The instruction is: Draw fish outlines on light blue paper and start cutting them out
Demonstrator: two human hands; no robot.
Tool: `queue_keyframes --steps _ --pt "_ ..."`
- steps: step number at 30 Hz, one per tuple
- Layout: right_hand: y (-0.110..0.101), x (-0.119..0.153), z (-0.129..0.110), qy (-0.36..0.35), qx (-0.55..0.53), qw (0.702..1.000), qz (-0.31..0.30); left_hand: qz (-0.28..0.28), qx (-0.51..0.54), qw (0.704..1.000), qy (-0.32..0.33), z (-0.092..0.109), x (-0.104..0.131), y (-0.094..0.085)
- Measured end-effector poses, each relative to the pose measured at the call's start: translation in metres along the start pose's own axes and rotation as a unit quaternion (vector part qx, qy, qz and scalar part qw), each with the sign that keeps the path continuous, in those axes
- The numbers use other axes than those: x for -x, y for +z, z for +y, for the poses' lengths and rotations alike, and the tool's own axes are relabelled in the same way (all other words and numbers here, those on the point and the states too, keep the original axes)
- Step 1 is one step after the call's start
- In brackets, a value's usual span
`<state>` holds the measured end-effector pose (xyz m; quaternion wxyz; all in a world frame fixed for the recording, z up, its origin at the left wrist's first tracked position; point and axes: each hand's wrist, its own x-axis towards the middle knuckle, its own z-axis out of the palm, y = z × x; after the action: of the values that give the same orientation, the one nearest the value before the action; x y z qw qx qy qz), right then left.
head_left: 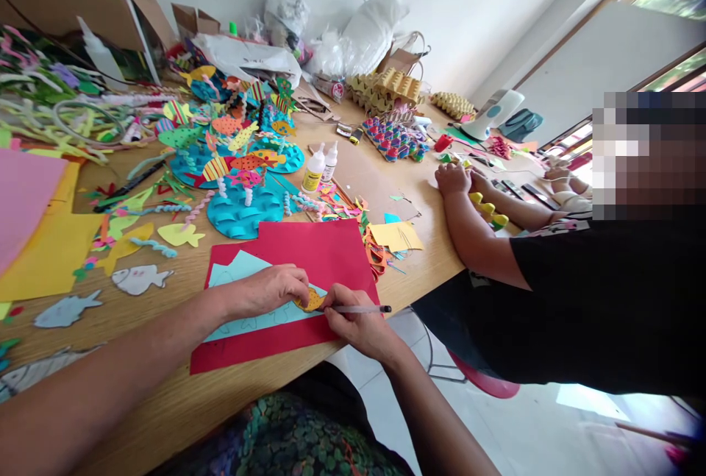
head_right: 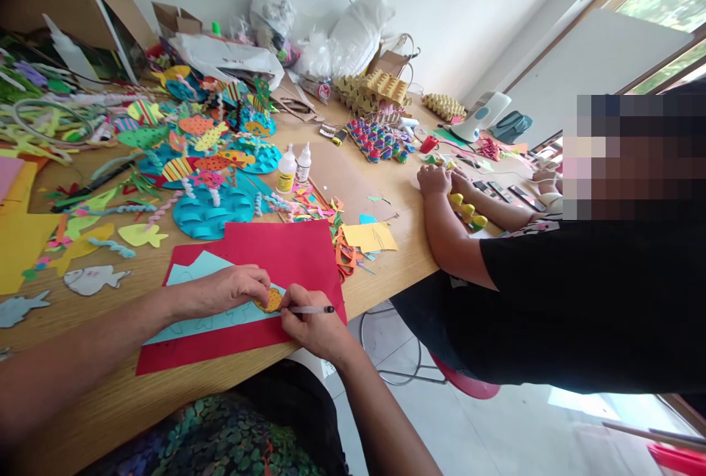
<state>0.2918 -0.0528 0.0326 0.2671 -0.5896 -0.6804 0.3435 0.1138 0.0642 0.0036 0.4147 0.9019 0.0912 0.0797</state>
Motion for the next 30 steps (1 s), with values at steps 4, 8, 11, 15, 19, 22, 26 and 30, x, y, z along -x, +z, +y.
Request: queue_keyframes --steps 4,8,11,15,19,22,26,30 --pt "-0.0007 -0.001 0.0002 0.0 -0.003 1.0 0.003 -0.006 -0.002 1.0 -0.001 0.0003 0.0005 -0.0005" --pt "0.0005 -0.0016 0.0 0.003 -0.007 1.0 0.011 -0.005 -0.008 1.0 -0.003 0.0021 0.0003 -0.001" --pt "0.0009 -0.002 -0.0003 0.005 -0.007 1.0 0.015 -0.005 -0.014 1.0 -0.002 0.0029 -0.0001 -0.0006" --pt "-0.0017 -0.0005 0.001 0.007 -0.009 1.0 0.007 -0.001 -0.025 1.0 0.001 0.0031 -0.0002 0.0011" --pt "-0.0057 0.0035 0.003 0.009 -0.03 0.999 0.021 -0.001 -0.035 0.999 0.008 0.0032 -0.0002 0.002" --pt "-0.0054 0.0053 0.0028 0.008 -0.025 0.999 0.026 -0.003 -0.041 0.999 0.011 0.0036 -0.0005 0.0016" --pt "-0.0012 0.0048 0.0021 0.002 -0.011 1.0 0.014 -0.004 -0.053 0.999 0.01 0.0038 -0.0003 0.0019" --pt "0.0018 0.0037 0.0027 -0.003 -0.006 1.0 0.012 -0.005 -0.06 0.998 0.008 0.0036 0.0004 0.0029"
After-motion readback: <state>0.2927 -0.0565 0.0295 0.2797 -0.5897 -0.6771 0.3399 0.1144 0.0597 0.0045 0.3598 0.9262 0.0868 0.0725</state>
